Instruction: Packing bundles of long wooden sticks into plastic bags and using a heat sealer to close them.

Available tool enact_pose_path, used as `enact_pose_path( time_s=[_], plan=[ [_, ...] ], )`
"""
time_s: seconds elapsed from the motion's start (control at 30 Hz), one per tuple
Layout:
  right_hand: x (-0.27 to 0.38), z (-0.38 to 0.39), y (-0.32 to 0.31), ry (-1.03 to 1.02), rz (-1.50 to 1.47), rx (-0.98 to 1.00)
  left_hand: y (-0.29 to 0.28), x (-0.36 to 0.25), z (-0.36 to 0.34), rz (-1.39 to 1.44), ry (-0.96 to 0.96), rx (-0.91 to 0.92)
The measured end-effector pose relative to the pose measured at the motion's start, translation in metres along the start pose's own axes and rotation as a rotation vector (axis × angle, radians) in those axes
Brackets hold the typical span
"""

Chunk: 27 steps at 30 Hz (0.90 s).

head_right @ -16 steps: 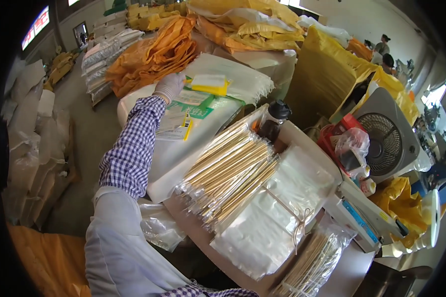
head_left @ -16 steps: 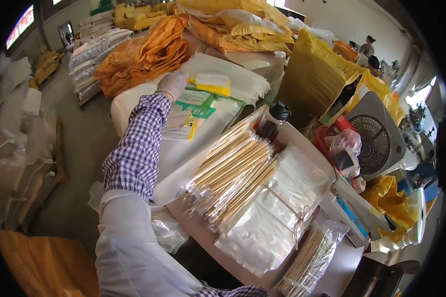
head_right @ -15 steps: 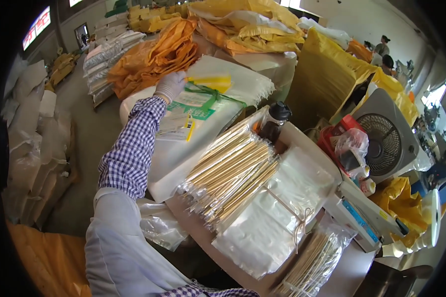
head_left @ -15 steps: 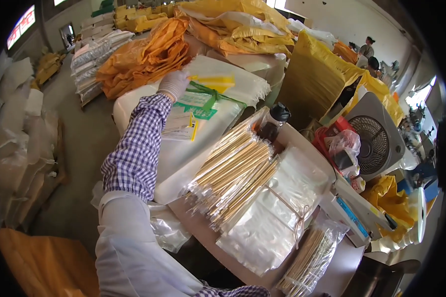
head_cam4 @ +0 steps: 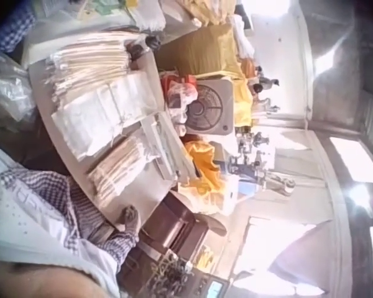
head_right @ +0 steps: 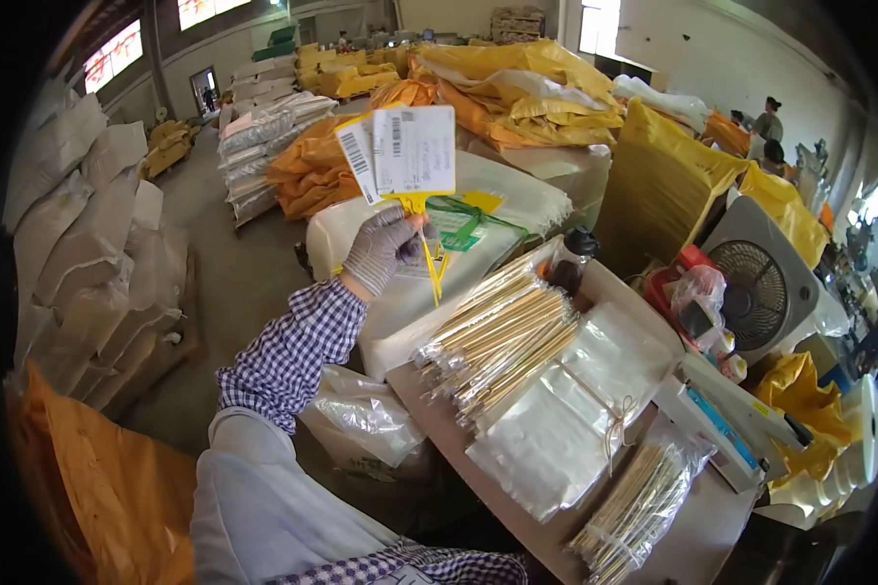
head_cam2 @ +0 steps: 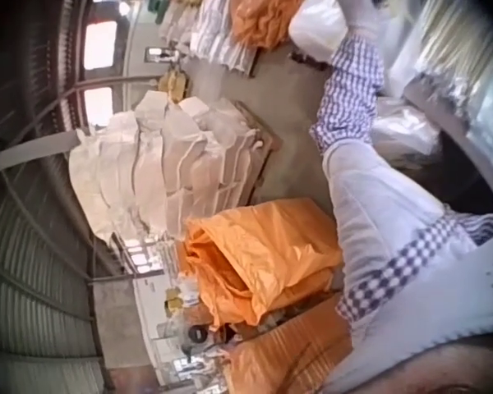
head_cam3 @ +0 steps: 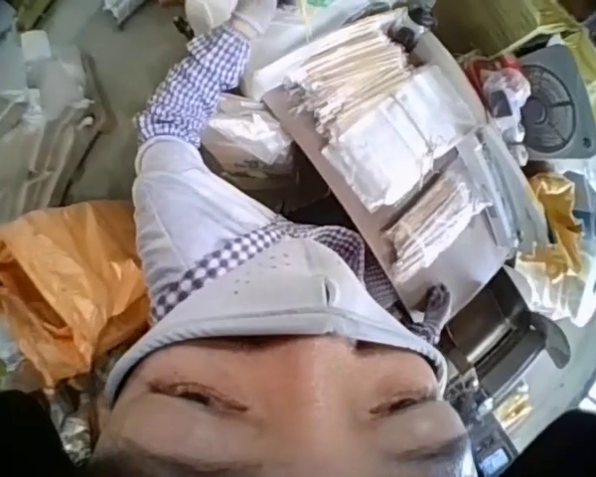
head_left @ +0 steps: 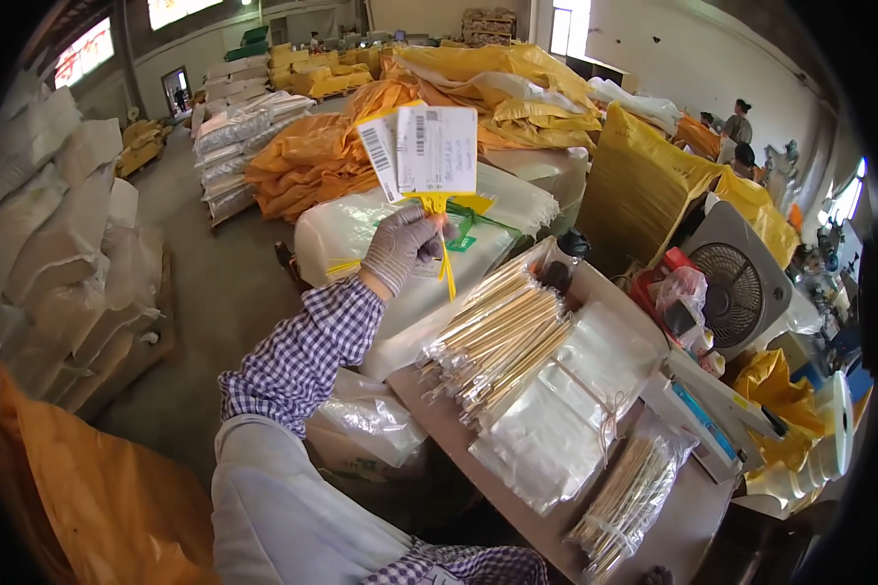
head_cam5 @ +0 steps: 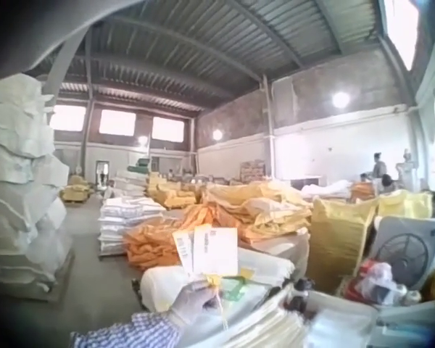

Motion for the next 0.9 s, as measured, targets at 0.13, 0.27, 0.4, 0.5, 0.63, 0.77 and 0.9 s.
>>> enact_pose_path(
  time_s=[0.13, 0.27, 0.4, 0.5, 0.63, 0.77, 0.9],
  plan=[
    [-0.001, 0.004, 0.005, -0.001, -0.019, 0.031, -0.004, 0.006, 0.009, -0.005, -0.074, 0.052],
    [0.002, 0.005, 0.015, -0.032, 0.043, 0.049, -0.016, 0.008, 0.000, -0.243, -0.144, 0.204],
    [0.001, 0.010, 0.022, -0.013, 0.075, 0.062, -0.020, 0.003, -0.016, -0.558, -0.180, 0.348],
    [0.003, 0.016, 0.024, -0.019, 0.065, 0.025, -0.006, -0.002, -0.008, -0.757, -0.331, 0.527],
    [0.003, 0.013, 0.019, -0.021, 0.099, 0.040, 0.003, 0.014, -0.007, -0.722, -0.318, 0.720],
    [0.002, 0.011, 0.015, -0.035, 0.091, 0.061, 0.003, 0.021, -0.004, -0.656, -0.361, 0.662],
    [0.000, 0.008, 0.007, -0.016, 0.065, 0.028, 0.001, 0.023, -0.005, -0.622, -0.406, 0.597]
  ],
)
Point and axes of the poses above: each hand's wrist, its own z-axis away from the middle knuckle, its own y-axis out of the palm, x = y × z, the point moved 10 cm from there along -z, towards the middle knuckle, and after that the axes turned 6 degrees about x, right-handed, at the moved point
